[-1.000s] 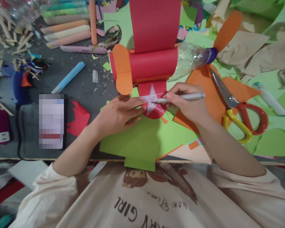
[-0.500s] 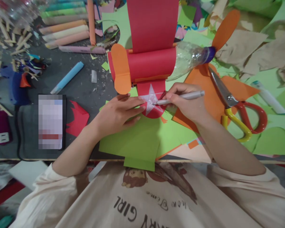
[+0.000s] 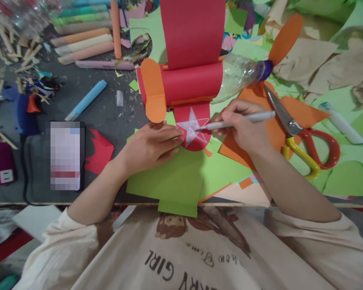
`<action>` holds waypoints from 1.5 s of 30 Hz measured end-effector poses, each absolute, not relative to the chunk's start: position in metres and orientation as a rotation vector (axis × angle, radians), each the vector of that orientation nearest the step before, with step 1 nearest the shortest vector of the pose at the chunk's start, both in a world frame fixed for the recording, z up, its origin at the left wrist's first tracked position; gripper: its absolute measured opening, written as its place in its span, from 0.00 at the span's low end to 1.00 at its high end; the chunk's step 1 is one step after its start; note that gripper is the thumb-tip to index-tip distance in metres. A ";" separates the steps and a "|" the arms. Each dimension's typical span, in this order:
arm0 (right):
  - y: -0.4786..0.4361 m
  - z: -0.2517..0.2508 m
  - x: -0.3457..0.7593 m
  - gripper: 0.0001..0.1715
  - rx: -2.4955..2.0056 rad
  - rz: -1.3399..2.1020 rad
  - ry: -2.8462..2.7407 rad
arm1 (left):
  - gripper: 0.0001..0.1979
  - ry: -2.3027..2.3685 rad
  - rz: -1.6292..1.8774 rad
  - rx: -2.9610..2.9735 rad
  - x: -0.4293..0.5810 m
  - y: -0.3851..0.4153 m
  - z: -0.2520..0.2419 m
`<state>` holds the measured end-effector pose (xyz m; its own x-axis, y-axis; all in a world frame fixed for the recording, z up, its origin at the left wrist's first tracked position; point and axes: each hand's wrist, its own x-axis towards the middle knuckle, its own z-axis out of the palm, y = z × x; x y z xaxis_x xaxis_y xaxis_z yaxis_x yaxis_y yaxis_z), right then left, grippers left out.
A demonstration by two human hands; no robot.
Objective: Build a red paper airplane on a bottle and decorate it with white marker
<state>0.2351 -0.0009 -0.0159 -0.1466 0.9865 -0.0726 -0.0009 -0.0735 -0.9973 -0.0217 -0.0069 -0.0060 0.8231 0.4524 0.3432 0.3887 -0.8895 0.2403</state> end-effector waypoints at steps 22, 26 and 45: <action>0.006 -0.005 0.214 0.18 -1.166 1.325 -1.443 | 0.10 0.744 0.474 2.762 -0.022 -0.010 -0.004; 0.011 -0.005 0.204 0.18 -1.214 1.274 -1.624 | 0.09 0.759 0.451 2.708 -0.021 -0.011 -0.003; 0.021 -0.005 0.195 0.17 -1.294 1.305 -1.591 | 0.08 0.737 0.514 2.678 -0.019 -0.012 0.000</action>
